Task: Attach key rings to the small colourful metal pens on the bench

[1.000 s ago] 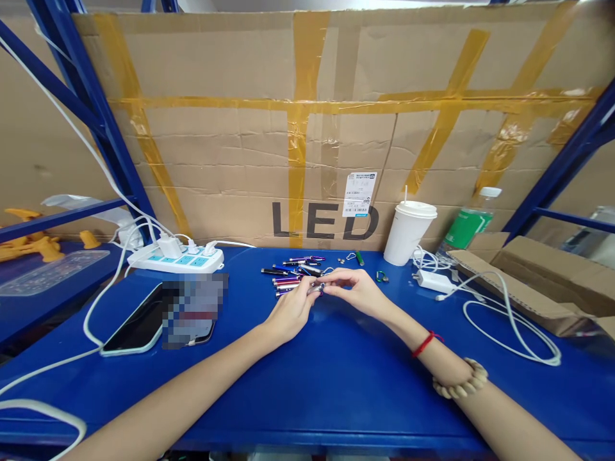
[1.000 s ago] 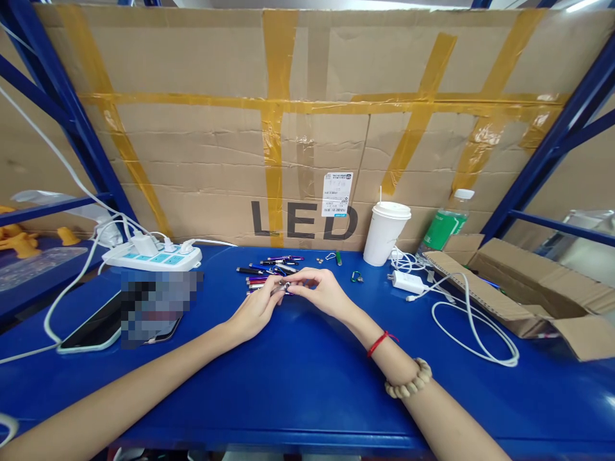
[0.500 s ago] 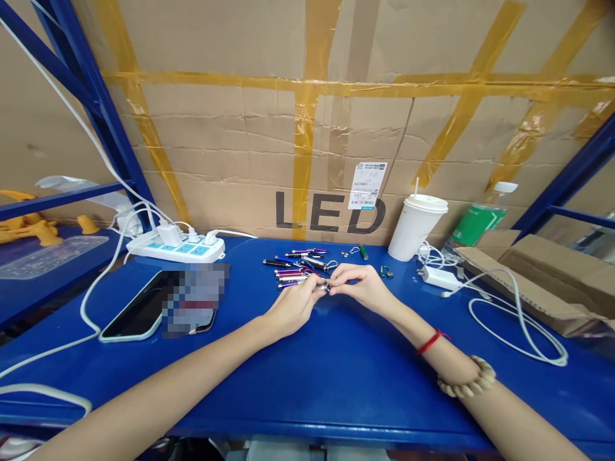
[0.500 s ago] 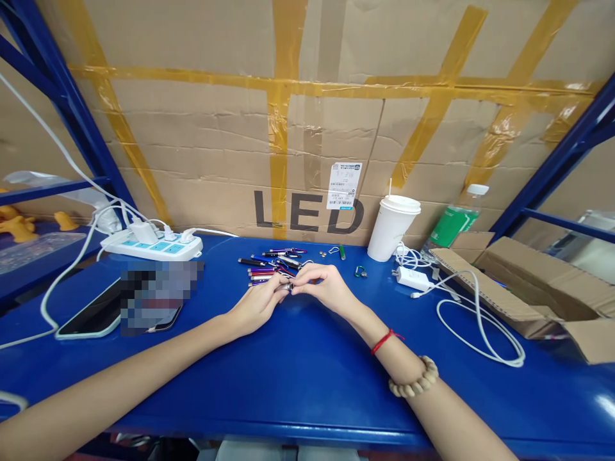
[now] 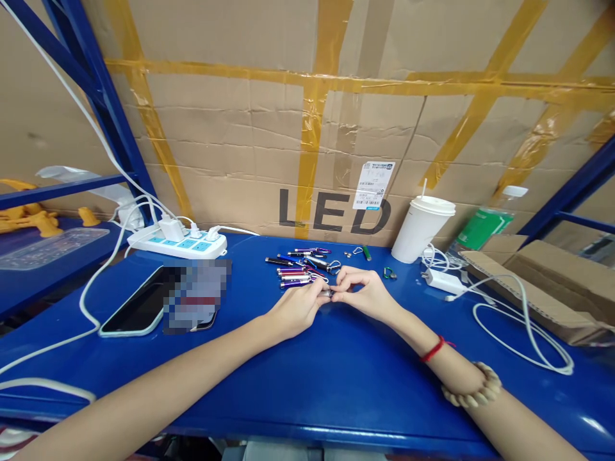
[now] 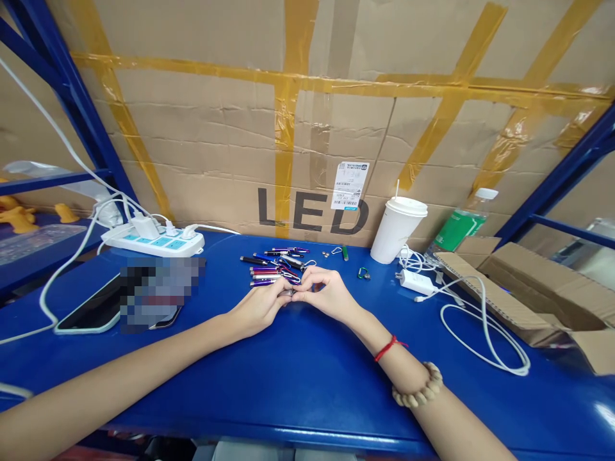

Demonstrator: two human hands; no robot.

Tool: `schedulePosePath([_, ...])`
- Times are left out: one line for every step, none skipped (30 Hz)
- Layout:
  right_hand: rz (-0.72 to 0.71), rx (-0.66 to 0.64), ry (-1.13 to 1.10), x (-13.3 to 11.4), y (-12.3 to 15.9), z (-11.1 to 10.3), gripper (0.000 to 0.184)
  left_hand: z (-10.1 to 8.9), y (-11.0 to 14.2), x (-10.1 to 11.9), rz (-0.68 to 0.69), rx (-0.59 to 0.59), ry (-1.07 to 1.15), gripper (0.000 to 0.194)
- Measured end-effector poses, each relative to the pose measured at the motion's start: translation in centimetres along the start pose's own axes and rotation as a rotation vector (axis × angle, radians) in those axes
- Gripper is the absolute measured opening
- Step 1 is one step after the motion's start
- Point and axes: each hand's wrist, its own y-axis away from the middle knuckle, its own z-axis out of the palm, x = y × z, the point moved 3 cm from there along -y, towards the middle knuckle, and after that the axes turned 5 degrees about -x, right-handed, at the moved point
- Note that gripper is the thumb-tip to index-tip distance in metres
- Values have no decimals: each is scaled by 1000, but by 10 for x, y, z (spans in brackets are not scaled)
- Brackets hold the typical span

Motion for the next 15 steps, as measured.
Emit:
schedulePosePath([10,6,4,0,0,1,21,0,0,-1,-1,17,-8,10])
schedulePosePath([23,12,7,0,0,2,22,1,0,-1,-5,31,-16,11])
schedulePosePath([37,16,13,0,0,3,23,1,0,-2,-11,45,-24,11])
schedulePosePath([52,20,21,0,0,4,24,1,0,-3,-18,59,-34,10])
schedulePosePath([66,28,35,0,0,4,26,1,0,-3,-23,72,-48,10])
schedulePosePath([79,33,50,0,0,5,29,1,0,-4,-24,84,-68,10])
schedulePosePath([91,37,64,0,0,6,33,1,0,-4,-21,97,-93,10])
schedulePosePath([105,36,75,1,0,7,36,1,-1,-3,-16,108,-117,10])
schedulePosePath([122,31,83,2,0,8,39,0,-1,-3,-15,119,-134,11])
schedulePosePath([141,26,86,4,0,9,41,-1,-1,-3,-18,127,-138,12])
schedulePosePath([159,21,83,5,0,9,41,-1,-2,-2,-25,130,-124,12])
schedulePosePath([173,16,78,7,0,9,41,-2,-2,-2,-32,132,-99,12])
schedulePosePath([184,17,72,8,0,9,41,-2,-2,-1,-36,131,-69,13])
schedulePosePath([188,21,69,8,0,8,40,-3,-3,0,-35,130,-42,14])
schedulePosePath([188,28,73,9,-1,8,40,-4,-3,1,-33,131,-21,15])
